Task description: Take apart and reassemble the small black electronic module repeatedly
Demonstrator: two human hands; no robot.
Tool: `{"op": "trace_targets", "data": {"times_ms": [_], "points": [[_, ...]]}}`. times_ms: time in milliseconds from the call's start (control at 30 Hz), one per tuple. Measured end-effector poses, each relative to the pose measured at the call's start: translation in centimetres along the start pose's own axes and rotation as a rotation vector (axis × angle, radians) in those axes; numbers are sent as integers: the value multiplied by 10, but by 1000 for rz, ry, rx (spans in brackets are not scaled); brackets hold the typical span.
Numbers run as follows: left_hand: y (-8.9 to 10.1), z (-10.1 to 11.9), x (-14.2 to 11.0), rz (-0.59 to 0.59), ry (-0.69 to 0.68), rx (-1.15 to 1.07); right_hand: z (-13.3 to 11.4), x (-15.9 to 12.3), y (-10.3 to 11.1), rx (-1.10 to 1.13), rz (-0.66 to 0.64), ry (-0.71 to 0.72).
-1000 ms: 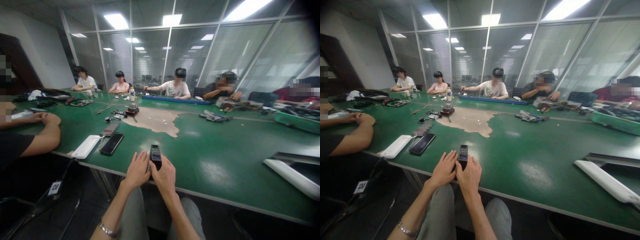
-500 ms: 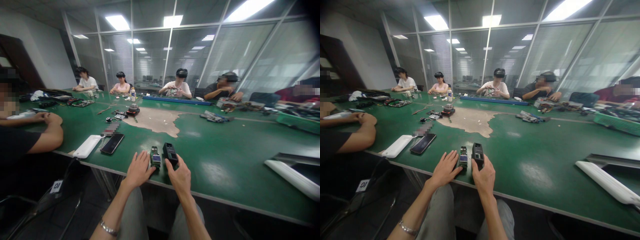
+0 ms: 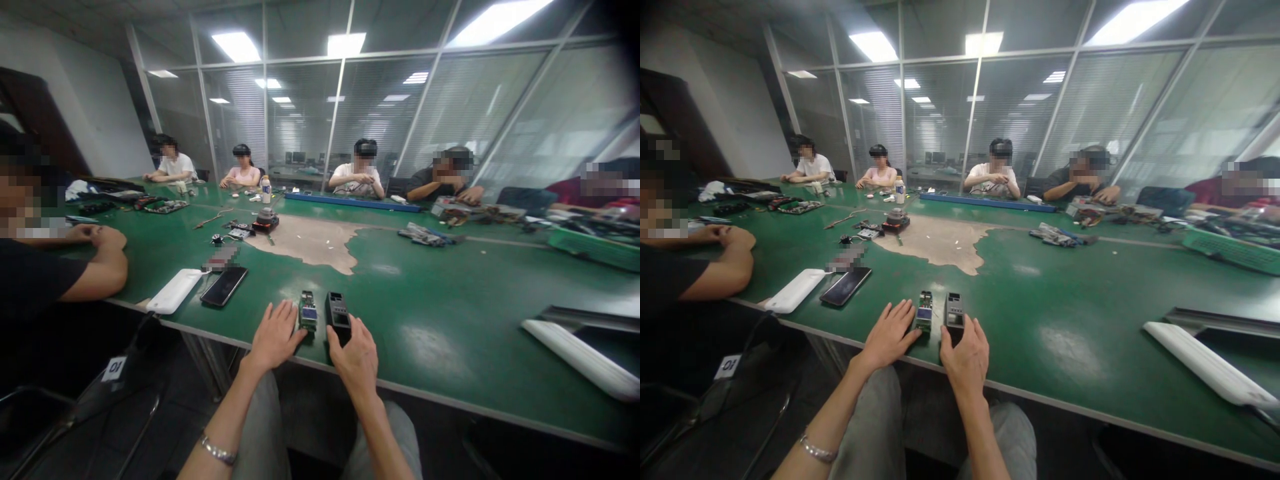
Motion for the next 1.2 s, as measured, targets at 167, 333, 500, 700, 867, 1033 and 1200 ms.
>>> {"op": "trace_targets", "data": {"times_ms": [167, 333, 500, 700, 867, 1033, 1200], "points": [[-1, -1, 0, 16, -4, -15, -3, 1, 2, -13, 1, -29], [-1, -1, 0, 18, -2, -20, -3, 2, 1, -6, -4, -48], [2, 1, 0, 9, -7, -31, -2, 1, 4, 8, -17, -50], [8, 5, -1, 39, 18, -19, -2, 1, 7, -4, -33, -55], [9, 4, 0, 0, -12, -40, -3, 2, 9, 3, -53, -61], [10, 2, 0, -2, -18, -55, -11, 8, 13, 137, -58, -128], [11, 2, -2, 11, -12, -65, -38, 23, 17, 316, -66, -186]]}}
Point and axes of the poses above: each hand's wrist, its own x-axis towards the middle knuckle, its own y-axis out of the back of the hand, z = x × y, the point moved 1 cm from there along x, towards the middle knuckle, and after that the axes turned 1 degree about -y, right-handed, at the moved point
